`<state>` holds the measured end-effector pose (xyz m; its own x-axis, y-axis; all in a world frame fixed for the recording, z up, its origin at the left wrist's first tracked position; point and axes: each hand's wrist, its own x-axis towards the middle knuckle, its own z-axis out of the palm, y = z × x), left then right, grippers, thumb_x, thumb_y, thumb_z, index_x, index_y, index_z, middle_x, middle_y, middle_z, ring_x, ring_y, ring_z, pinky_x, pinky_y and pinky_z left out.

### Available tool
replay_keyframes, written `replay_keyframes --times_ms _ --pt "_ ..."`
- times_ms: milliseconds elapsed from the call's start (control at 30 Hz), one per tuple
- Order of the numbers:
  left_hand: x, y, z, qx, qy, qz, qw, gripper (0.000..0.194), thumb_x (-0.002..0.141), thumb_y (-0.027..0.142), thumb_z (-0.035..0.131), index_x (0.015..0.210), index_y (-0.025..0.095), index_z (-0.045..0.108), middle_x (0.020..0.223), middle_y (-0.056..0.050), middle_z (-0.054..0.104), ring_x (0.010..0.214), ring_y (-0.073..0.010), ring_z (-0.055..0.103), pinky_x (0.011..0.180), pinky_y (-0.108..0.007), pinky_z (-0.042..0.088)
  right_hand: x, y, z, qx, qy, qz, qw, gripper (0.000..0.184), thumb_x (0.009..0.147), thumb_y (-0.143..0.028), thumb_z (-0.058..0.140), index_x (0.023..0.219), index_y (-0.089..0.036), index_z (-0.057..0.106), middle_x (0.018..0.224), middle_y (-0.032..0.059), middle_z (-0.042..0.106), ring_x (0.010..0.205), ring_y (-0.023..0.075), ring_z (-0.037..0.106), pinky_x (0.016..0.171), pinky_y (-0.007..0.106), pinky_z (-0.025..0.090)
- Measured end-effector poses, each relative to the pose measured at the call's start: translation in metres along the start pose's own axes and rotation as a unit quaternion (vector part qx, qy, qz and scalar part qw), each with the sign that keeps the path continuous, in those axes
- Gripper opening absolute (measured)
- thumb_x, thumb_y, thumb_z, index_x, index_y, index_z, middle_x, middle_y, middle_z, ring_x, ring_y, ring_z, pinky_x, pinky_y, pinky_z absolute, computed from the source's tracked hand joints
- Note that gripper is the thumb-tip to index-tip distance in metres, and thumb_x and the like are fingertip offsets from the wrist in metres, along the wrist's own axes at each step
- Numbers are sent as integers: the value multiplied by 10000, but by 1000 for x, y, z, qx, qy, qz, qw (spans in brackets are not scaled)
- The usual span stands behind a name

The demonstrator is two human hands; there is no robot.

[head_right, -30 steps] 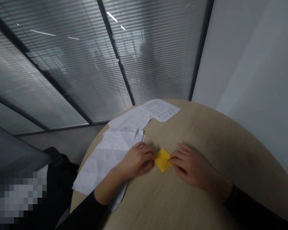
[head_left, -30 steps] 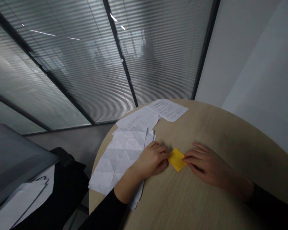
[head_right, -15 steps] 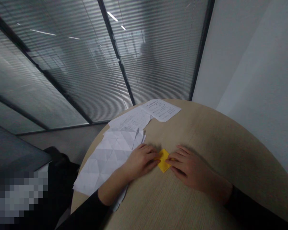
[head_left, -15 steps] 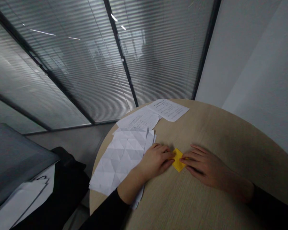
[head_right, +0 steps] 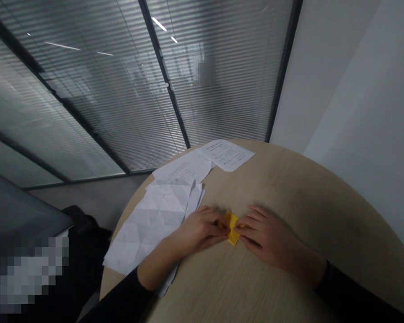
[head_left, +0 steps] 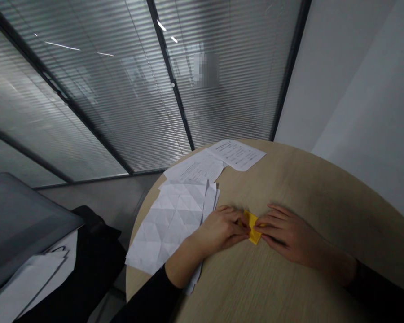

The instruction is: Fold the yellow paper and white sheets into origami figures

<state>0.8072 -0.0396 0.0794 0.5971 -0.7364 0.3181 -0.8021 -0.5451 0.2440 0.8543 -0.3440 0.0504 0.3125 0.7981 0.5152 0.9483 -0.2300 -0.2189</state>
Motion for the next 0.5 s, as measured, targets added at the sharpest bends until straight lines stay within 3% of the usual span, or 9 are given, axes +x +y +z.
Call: replay_keyframes --times_ms 500 --pt "3 5 -5 56 -18 21 998 227 1238 278 628 1198 228 846 1227 -42 869 1054 -222 784 1009 -405 554 -2 0 1 16 -3 -5 1000 247 1118 -126 649 1231 -277 808 1178 19 910 1067 250 842 1242 602 595"
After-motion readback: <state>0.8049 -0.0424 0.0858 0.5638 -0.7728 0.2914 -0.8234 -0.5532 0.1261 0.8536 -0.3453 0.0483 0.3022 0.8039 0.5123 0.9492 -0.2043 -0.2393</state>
